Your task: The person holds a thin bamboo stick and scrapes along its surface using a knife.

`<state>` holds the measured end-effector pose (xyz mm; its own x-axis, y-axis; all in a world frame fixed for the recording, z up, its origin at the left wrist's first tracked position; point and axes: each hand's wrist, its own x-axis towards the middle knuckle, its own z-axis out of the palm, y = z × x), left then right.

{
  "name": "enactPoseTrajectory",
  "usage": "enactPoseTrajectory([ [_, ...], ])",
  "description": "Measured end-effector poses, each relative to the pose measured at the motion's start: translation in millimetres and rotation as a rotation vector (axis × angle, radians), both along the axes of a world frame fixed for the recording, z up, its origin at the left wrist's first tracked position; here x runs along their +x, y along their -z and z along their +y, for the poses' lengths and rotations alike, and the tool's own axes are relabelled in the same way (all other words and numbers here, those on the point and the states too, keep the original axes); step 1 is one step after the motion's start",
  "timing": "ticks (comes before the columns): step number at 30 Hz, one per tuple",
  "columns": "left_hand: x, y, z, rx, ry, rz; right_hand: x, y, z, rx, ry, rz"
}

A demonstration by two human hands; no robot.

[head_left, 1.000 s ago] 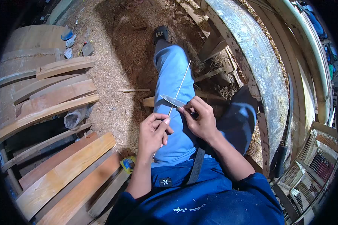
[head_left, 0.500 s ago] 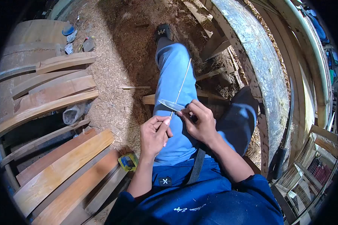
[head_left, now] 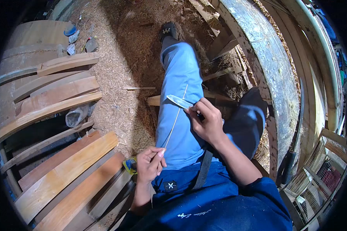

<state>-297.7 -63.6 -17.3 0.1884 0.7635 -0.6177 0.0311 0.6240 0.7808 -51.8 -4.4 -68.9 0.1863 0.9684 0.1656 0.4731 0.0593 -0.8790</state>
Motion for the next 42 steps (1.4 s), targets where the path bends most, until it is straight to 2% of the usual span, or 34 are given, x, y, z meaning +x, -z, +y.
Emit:
enactPoseTrajectory([
  [9, 3.1, 1.8, 11.7, -0.002, -0.013, 0.023, 17.6, 2.1, 18.2, -0.051, 0.171, -0.017],
  [13, 39.1, -0.7, 53.8, 0.009, 0.016, 0.128, 7.4, -11.5, 6.1, -0.048, -0.05, 0.029],
  [19, 70.9, 7.7, 89.3, 0.018, -0.012, 0.123, -1.2, -22.5, -3.9, -0.078, -0.102, 0.038],
  [23, 71.5, 4.2, 85.3, 0.026, -0.045, 0.134, 0.6, -15.7, 0.2, -0.053, -0.032, 0.051],
  [36, 66.9, 10.7, 78.7, -0.024, -0.074, 0.051, -4.5, -20.2, -8.8, -0.042, -0.137, 0.026],
  [42, 63.4, 10.7, 74.4, -0.034, -0.098, 0.036, -6.0, -13.9, -8.7, -0.078, -0.066, 0.068],
])
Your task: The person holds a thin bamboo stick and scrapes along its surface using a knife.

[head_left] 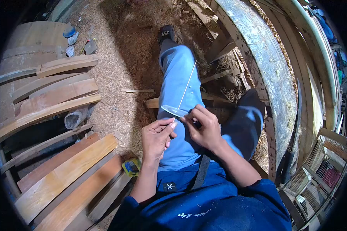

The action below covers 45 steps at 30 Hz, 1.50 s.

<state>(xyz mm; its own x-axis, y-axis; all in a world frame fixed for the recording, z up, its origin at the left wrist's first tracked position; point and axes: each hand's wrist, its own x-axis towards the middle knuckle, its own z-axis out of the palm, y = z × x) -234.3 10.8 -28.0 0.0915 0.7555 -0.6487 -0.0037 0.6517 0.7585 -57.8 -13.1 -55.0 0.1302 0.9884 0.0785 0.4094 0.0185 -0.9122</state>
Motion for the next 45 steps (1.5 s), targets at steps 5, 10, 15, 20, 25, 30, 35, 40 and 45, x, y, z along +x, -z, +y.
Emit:
enactPoseTrajectory([
  [5, -8.5, 0.5, -8.3, -0.032, -0.011, -0.056, 1.0, -2.0, 3.7, 0.034, 0.021, 0.019],
  [10, -8.6, 2.2, -13.2, -0.037, -0.057, -0.117, 1.0, 0.1, 1.0, -0.004, 0.0, -0.044],
  [15, -2.0, 3.1, -7.2, -0.037, -0.063, -0.106, 1.0, -4.1, -3.9, 0.094, -0.118, -0.073],
  [20, -8.0, 6.5, -10.5, -0.063, -0.065, -0.157, 3.4, -2.2, 1.6, 0.034, -0.008, -0.056],
  [25, -16.9, -1.3, -21.8, -0.083, -0.045, -0.142, 5.2, 6.3, 2.8, 0.062, 0.017, -0.093],
  [30, -42.7, -2.6, -53.9, -0.048, -0.064, -0.143, 6.0, 3.6, 5.5, 0.061, 0.036, -0.096],
  [35, -70.6, -9.7, -77.7, -0.039, -0.044, -0.105, 9.9, 8.6, 10.6, 0.059, 0.073, -0.117],
  [40, -73.8, -8.3, -77.4, -0.028, -0.007, -0.08, 15.0, 6.5, 18.2, -0.004, 0.126, -0.087],
  [45, -23.8, -15.0, -26.6, -0.025, 0.027, -0.004, 10.9, -3.2, 9.3, 0.042, -0.001, -0.042],
])
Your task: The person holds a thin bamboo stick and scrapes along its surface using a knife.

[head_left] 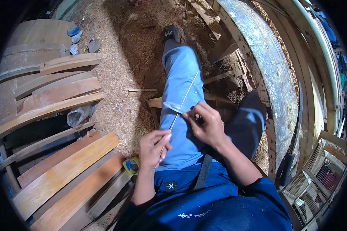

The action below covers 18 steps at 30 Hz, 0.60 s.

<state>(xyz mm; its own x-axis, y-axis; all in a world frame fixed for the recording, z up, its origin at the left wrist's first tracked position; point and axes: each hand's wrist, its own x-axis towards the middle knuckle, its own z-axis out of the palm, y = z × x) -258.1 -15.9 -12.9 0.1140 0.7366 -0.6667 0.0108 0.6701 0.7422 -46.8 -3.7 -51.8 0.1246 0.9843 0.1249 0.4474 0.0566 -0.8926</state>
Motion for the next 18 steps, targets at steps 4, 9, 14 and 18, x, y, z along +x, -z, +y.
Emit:
enactPoseTrajectory([
  [4, 31.3, 13.3, 27.7, 0.024, -0.009, -0.027, -4.1, -5.4, -6.8, 0.014, -0.087, 0.031],
  [9, 23.6, 16.6, 16.2, 0.051, -0.022, -0.047, 2.1, 0.3, -1.3, -0.034, 0.016, 0.025],
  [14, -0.8, 15.9, -11.1, 0.05, -0.014, -0.048, 0.9, 5.8, 1.7, 0.022, 0.064, -0.015],
  [18, -30.6, 11.7, -40.5, 0.056, 0.004, -0.022, 2.1, 7.3, 3.3, 0.021, 0.065, -0.02],
])
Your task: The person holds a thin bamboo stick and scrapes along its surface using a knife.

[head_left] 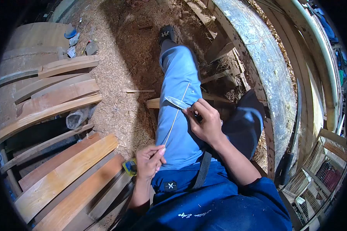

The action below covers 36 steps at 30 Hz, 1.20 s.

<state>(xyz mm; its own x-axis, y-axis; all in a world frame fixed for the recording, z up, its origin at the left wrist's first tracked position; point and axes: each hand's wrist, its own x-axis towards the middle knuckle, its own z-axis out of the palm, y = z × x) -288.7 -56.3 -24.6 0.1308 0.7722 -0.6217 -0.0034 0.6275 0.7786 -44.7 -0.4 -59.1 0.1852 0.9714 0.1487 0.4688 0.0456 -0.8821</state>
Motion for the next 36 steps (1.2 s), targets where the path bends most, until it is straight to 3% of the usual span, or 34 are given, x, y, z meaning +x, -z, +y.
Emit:
enactPoseTrajectory([
  [8, -57.8, -1.4, -36.9, -0.036, 0.032, -0.027, 3.8, 4.7, 6.1, -0.046, 0.041, -0.039],
  [12, -30.6, 0.7, -14.9, -0.009, 0.018, -0.047, 2.3, 1.1, 3.5, -0.024, 0.042, -0.018],
  [18, 43.3, 0.3, 51.1, 0.001, 0.06, 0.052, 0.5, -18.5, -10.1, -0.035, -0.242, -0.026],
  [25, 60.4, 5.7, 69.4, 0.016, 0.059, 0.011, 6.9, -5.0, -0.1, -0.039, -0.088, -0.008],
  [36, 1.8, 9.8, 8.0, 0.042, 0.035, -0.002, 6.9, 3.0, 8.5, -0.012, -0.021, -0.004],
])
